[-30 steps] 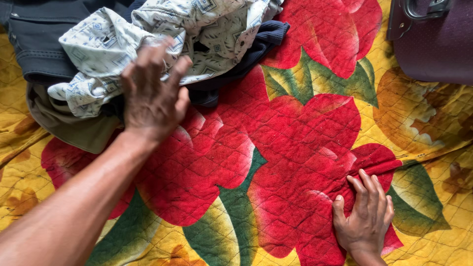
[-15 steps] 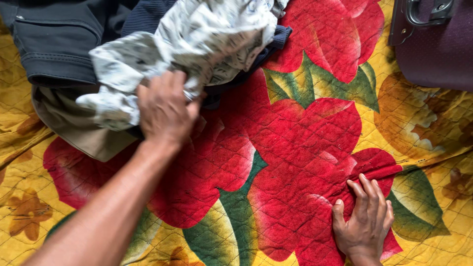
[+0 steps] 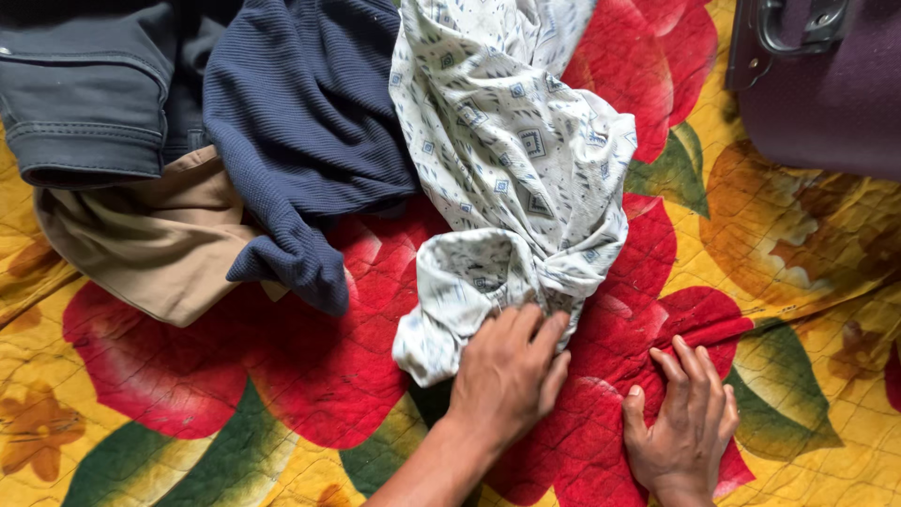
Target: The person folds clothes on a bed. They first fold a plaid shirt in half and press it flat, then unfold and spread a patterned shirt, align its sleeves and sides, fold it lengthwise, and roll it into a compact bundle, setting it beside a folded pair of jeans near an open suitcase.
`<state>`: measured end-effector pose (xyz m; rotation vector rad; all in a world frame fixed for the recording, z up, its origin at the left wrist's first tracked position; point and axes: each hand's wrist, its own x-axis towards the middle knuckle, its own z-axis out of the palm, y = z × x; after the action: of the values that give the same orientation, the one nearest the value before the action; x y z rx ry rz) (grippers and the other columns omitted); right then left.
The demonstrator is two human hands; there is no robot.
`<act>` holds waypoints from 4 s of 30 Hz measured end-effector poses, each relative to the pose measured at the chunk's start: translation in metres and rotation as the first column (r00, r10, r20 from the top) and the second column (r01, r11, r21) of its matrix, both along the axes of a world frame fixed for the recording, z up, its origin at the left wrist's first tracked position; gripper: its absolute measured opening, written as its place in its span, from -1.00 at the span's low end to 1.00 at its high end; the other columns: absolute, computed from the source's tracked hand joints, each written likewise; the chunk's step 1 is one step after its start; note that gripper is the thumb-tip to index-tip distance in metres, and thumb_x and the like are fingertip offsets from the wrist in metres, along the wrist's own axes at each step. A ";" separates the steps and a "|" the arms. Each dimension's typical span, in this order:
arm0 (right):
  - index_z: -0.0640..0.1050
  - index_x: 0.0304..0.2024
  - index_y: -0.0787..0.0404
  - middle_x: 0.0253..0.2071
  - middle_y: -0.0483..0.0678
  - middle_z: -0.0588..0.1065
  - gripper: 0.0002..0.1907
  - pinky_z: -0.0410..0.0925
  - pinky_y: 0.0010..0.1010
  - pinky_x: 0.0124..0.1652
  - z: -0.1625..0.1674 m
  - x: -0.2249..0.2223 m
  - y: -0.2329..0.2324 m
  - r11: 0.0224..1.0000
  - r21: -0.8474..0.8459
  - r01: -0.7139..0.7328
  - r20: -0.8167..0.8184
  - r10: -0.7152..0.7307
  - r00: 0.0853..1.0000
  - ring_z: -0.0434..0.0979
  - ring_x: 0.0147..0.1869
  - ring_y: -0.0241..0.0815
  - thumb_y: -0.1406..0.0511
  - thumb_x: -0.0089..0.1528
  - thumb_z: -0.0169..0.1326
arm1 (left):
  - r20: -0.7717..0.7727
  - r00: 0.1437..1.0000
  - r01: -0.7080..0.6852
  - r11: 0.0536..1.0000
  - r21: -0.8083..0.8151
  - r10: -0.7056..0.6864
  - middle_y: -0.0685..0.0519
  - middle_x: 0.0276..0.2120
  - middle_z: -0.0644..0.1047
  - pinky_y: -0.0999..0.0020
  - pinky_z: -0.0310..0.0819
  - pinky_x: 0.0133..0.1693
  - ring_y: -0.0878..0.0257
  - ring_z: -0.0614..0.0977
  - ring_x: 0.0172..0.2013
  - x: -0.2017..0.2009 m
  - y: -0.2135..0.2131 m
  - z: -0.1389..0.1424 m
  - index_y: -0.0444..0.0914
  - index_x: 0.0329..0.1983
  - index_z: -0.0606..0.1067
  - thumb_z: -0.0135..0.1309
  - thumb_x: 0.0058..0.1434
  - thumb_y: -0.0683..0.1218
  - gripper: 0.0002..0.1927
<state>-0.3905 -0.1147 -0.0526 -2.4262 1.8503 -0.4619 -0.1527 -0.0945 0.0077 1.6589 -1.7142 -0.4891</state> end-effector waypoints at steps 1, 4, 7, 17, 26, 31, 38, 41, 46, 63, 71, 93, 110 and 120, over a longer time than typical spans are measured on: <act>0.36 0.29 -0.02 0.46 -0.16 0.24 -0.40 -0.05 0.17 0.46 0.000 -0.001 0.001 1.000 0.006 -0.004 0.009 0.004 1.000 0.14 0.59 -0.04 0.08 0.19 0.03 | -0.023 0.999 0.042 0.999 0.025 -0.041 -0.03 -0.19 0.47 0.19 0.44 -0.25 0.05 0.55 -0.18 -0.002 0.008 0.001 -0.21 0.03 0.54 0.26 0.17 -0.13 -0.66; 0.36 0.29 -0.02 0.46 -0.16 0.24 -0.40 -0.07 0.17 0.47 0.000 0.001 0.002 1.000 0.020 0.007 0.025 -0.007 1.000 0.13 0.59 -0.06 0.08 0.19 0.03 | -0.050 0.991 0.125 0.992 -0.026 -0.126 -0.06 -0.02 0.49 0.27 0.45 -0.10 0.04 0.58 -0.02 0.002 0.023 0.004 -0.19 0.05 0.52 0.23 0.20 -0.13 -0.66; 0.38 0.27 -0.05 0.46 -0.18 0.24 -0.42 -0.08 0.17 0.48 0.000 0.001 0.005 0.999 0.030 0.027 0.009 -0.027 1.000 0.12 0.59 -0.07 0.09 0.18 0.03 | 0.096 0.995 -0.017 0.984 -0.175 0.034 -0.04 0.13 0.47 0.13 0.34 0.11 0.04 0.52 0.13 0.019 0.026 0.005 -0.13 0.12 0.50 0.23 0.23 -0.06 -0.61; 0.37 0.27 -0.04 0.45 -0.17 0.24 -0.42 -0.08 0.17 0.48 0.002 0.003 0.006 0.999 0.034 0.024 0.010 -0.024 1.000 0.11 0.59 -0.07 0.09 0.18 0.02 | 0.367 0.909 -0.244 0.966 0.086 0.197 0.00 0.42 0.19 -0.22 -0.01 0.25 0.01 0.16 0.39 0.076 0.000 -0.032 -0.08 0.35 0.33 0.27 -0.09 0.39 -0.04; 0.34 0.29 -0.02 0.48 -0.14 0.22 -0.40 -0.11 0.16 0.47 0.004 0.004 0.006 0.997 0.078 0.015 0.003 -0.016 1.000 0.06 0.62 -0.06 0.09 0.19 0.01 | 0.396 0.883 -0.283 0.959 0.026 0.250 0.03 0.42 0.26 -0.14 0.02 0.27 0.08 0.21 0.41 0.075 0.006 -0.043 -0.11 0.29 0.40 0.21 -0.05 0.38 -0.12; 0.34 0.30 -0.01 0.48 -0.14 0.20 -0.40 -0.13 0.17 0.47 0.004 0.006 0.006 0.994 0.104 0.018 0.001 -0.018 1.000 0.05 0.62 -0.04 0.09 0.20 0.01 | 0.400 0.877 -0.305 0.952 0.033 0.267 0.05 0.42 0.27 -0.09 0.03 0.29 0.10 0.21 0.42 0.075 0.006 -0.043 -0.15 0.22 0.42 0.18 -0.03 0.34 -0.20; 0.33 0.30 0.00 0.47 -0.09 0.19 -0.39 -0.16 0.20 0.45 0.005 0.007 0.003 0.991 0.131 0.005 -0.007 -0.005 1.000 0.02 0.62 -0.02 0.11 0.19 0.03 | 0.438 0.853 -0.313 0.950 -0.003 0.283 0.05 0.41 0.29 -0.07 0.05 0.29 0.10 0.23 0.41 0.078 0.003 -0.046 -0.19 0.23 0.43 0.16 0.00 0.35 -0.18; 0.33 0.33 -0.01 0.50 -0.11 0.20 -0.40 -0.13 0.17 0.48 0.006 0.008 0.002 0.996 0.093 -0.004 0.014 0.003 1.000 0.03 0.64 -0.04 0.10 0.24 0.03 | 0.435 0.853 -0.313 0.949 -0.016 0.289 0.05 0.41 0.30 -0.06 0.05 0.28 0.10 0.24 0.41 0.079 0.003 -0.048 -0.20 0.23 0.43 0.15 0.00 0.35 -0.19; 0.33 0.32 0.02 0.48 -0.07 0.20 -0.40 -0.14 0.19 0.46 0.008 0.008 0.002 0.993 0.119 -0.017 0.014 0.016 1.000 0.03 0.63 -0.01 0.11 0.22 0.04 | 0.449 0.846 -0.313 0.950 -0.019 0.288 0.06 0.42 0.30 -0.05 0.06 0.29 0.10 0.25 0.42 0.081 0.003 -0.050 -0.20 0.23 0.43 0.15 0.05 0.35 -0.21; 0.33 0.32 0.01 0.46 -0.09 0.19 -0.41 -0.15 0.20 0.46 0.008 0.010 0.003 0.990 0.137 -0.015 0.022 0.012 1.000 0.02 0.62 -0.03 0.10 0.23 0.02 | 0.462 0.848 -0.312 0.949 0.037 0.260 0.05 0.42 0.28 -0.07 0.03 0.29 0.09 0.22 0.41 0.083 0.005 -0.046 -0.22 0.27 0.40 0.15 0.04 0.35 -0.17; 0.34 0.31 0.00 0.49 -0.11 0.21 -0.42 -0.13 0.16 0.48 0.010 0.012 0.008 0.992 0.126 -0.002 0.046 -0.004 0.999 0.05 0.63 -0.03 0.10 0.24 0.05 | 0.424 0.870 -0.296 0.954 0.041 0.252 0.03 0.41 0.28 -0.10 0.04 0.27 0.05 0.24 0.40 0.083 0.007 -0.042 -0.22 0.20 0.42 0.19 -0.05 0.32 -0.18; 0.32 0.30 -0.01 0.47 -0.10 0.19 -0.41 -0.16 0.20 0.47 0.009 0.011 0.009 0.987 0.160 0.009 0.022 -0.012 1.000 0.02 0.62 -0.04 0.11 0.21 0.02 | 0.427 0.868 -0.307 0.950 0.061 0.253 0.06 0.42 0.27 -0.10 0.03 0.28 0.09 0.20 0.42 0.081 0.008 -0.042 -0.20 0.22 0.41 0.17 0.00 0.32 -0.20; 0.40 0.22 0.11 0.40 0.10 0.23 -0.44 0.06 0.10 0.40 0.022 0.083 -0.044 0.988 -0.066 -0.140 0.207 0.151 0.967 0.12 0.54 0.21 0.28 0.16 0.18 | 0.469 0.863 -0.202 0.979 -0.014 0.184 -0.08 0.45 0.19 -0.16 0.05 0.25 -0.01 0.20 0.41 0.086 0.007 -0.051 -0.17 0.16 0.45 0.24 -0.01 0.29 -0.27; 0.37 0.27 0.23 0.36 0.17 0.25 -0.40 0.21 -0.04 0.32 0.027 0.131 -0.053 0.911 0.078 -0.404 0.461 0.326 0.825 0.26 0.42 0.22 0.34 0.16 0.16 | 0.448 0.866 -0.227 0.973 -0.041 0.221 -0.02 0.27 0.30 -0.13 0.10 0.25 0.00 0.30 0.29 0.085 0.003 -0.058 -0.19 0.27 0.38 0.26 0.02 0.27 -0.19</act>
<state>-0.2596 -0.1674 -0.0258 -2.2415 1.1555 -0.7107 -0.0675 -0.0914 -0.0503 2.0686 -1.7973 0.0044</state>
